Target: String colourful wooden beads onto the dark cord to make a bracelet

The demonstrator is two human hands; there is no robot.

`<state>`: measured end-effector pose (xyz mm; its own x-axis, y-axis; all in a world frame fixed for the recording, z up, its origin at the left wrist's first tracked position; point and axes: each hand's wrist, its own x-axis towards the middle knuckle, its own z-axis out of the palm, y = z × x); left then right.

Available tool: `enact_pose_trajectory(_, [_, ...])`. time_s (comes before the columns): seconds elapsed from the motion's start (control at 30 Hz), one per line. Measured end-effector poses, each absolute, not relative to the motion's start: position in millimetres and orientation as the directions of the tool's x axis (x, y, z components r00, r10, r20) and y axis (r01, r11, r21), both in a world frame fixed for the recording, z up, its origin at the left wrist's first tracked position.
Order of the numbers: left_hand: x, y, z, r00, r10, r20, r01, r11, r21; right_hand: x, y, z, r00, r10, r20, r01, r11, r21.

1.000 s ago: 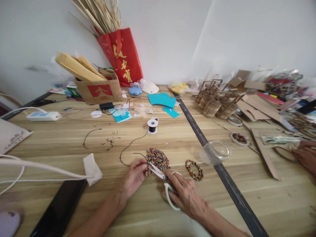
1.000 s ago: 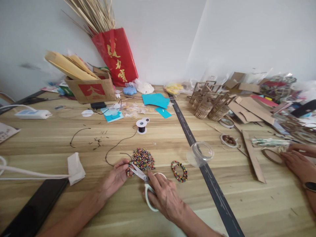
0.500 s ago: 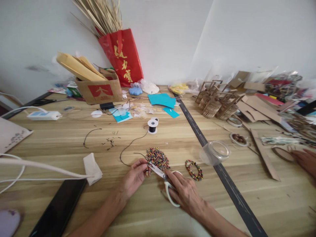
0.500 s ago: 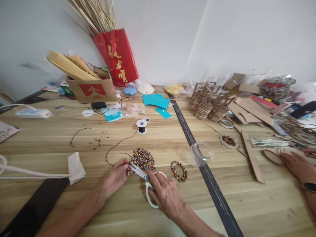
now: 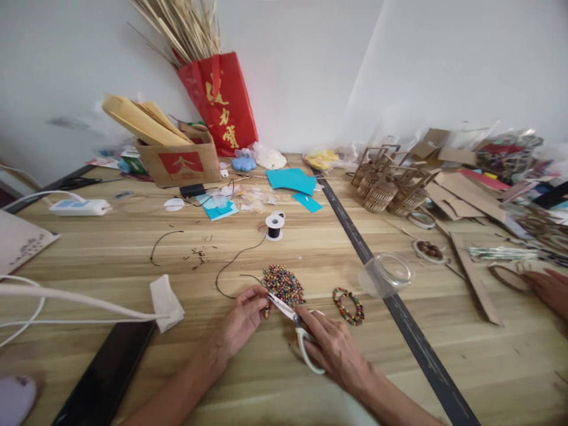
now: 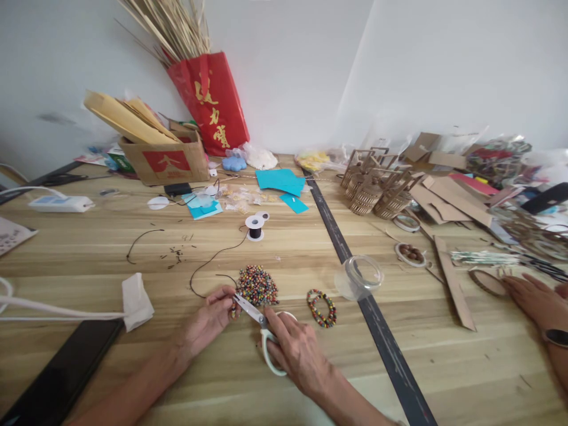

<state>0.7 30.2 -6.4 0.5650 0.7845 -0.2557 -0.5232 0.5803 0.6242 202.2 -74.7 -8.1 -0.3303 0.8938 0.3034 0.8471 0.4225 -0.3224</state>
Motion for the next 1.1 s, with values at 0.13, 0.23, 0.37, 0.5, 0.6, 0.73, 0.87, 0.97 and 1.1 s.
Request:
enact_pose_trajectory(0.13, [1,29,-4,0.57,0.785,-0.244,-0.498,0.566,0.657,202,-76,-8,-0.33,0.9,0.285,0.832,0.42,-0.363])
enact_pose_trajectory(0.23, [2,28,-4,0.549,0.794,-0.263,-0.458,0.548,0.699,202,-76,-8,-0.328,0.901,0.286,0.817,0.422,-0.392])
enact_pose_trajectory(0.37, [3,25,-4,0.501,0.81,-0.305,-0.351,0.512,0.784,202,-78,-7,-0.333,0.906,0.261,0.795,0.419,-0.439])
enact_pose_trajectory(0.5, [0,23,-5,0.498,0.83,-0.253,-0.242,0.412,0.878,202,-79,-6,-0.332,0.912,0.242,0.778,0.41,-0.477])
enact_pose_trajectory(0.6, [-3,22,-7,0.528,0.836,-0.15,-0.215,0.303,0.929,203,-80,-4,-0.322,0.914,0.247,0.762,0.405,-0.504])
enact_pose_trajectory(0.73, [-4,21,-10,0.53,0.835,-0.146,-0.205,0.294,0.934,202,-79,1,-0.301,0.927,0.223,0.735,0.374,-0.565])
enact_pose_trajectory(0.87, [-2,21,-10,0.499,0.843,-0.202,-0.261,0.369,0.892,201,-77,4,-0.287,0.938,0.193,0.715,0.344,-0.609])
enact_pose_trajectory(0.97, [0,21,-6,0.535,0.828,-0.168,-0.28,0.362,0.889,200,-76,3,-0.284,0.944,0.169,0.712,0.326,-0.622])
enact_pose_trajectory(1.1, [0,21,-2,0.534,0.832,-0.151,-0.282,0.344,0.895,200,-76,2,-0.276,0.944,0.179,0.712,0.326,-0.622])
